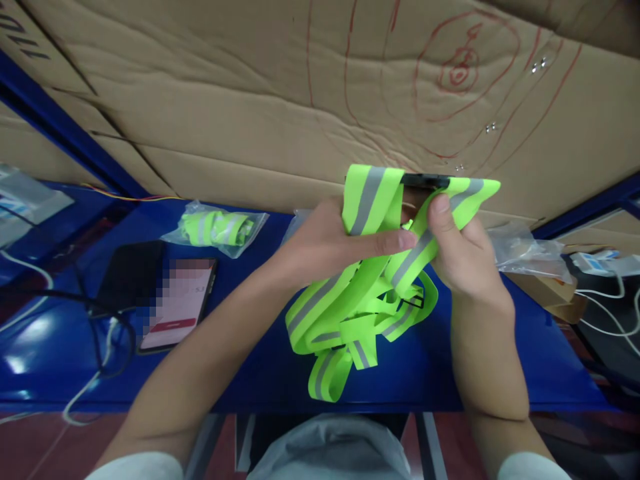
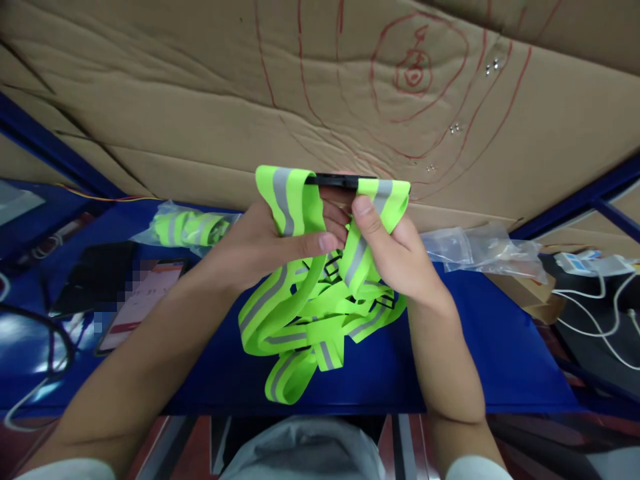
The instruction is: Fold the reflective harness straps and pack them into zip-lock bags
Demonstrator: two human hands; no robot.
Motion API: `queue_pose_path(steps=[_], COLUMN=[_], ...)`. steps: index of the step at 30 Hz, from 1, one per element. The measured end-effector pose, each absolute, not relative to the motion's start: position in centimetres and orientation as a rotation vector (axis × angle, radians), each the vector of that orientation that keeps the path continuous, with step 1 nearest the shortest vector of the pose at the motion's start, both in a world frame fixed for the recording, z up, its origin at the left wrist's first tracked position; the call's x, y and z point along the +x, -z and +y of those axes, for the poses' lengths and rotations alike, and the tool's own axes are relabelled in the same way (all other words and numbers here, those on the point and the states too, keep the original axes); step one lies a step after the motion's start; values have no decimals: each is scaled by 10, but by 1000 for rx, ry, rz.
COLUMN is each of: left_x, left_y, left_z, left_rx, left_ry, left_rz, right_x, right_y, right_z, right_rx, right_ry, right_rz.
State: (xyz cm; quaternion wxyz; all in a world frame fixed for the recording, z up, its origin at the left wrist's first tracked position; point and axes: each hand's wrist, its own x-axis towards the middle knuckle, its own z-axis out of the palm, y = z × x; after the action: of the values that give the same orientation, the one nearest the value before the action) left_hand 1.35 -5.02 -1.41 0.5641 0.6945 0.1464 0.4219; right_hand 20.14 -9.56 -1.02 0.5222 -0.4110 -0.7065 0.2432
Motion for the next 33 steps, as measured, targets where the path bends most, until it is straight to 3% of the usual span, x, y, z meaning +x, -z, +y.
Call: queue_pose_path(steps=[5, 9, 12, 16, 21, 33], left_x=[11, 5, 7, 11, 8, 14], left_y=[14, 12, 15, 17, 19, 28], left_z=[-45, -40, -39, -38, -34, -28], left_rx=[1588, 1574, 1579, 1766, 1866, 1909], left_ry=[-1047, -783, -836, -1110, -946, -922], left_rz=[329, 193, 237, 320, 285, 286], right_x=[212, 215, 211, 205, 197, 213], right_y=[4, 8, 13, 19, 22, -1], right_z=[-98, -95, -91, -85, -86, -100], right_rx=[-932, -905, -955, -1052, -1058, -1079], right_ry=[-782, -997, -1005, -922, -846, -371], right_rz=[-1725, -1677, -1657, -1613, -1661, -1794])
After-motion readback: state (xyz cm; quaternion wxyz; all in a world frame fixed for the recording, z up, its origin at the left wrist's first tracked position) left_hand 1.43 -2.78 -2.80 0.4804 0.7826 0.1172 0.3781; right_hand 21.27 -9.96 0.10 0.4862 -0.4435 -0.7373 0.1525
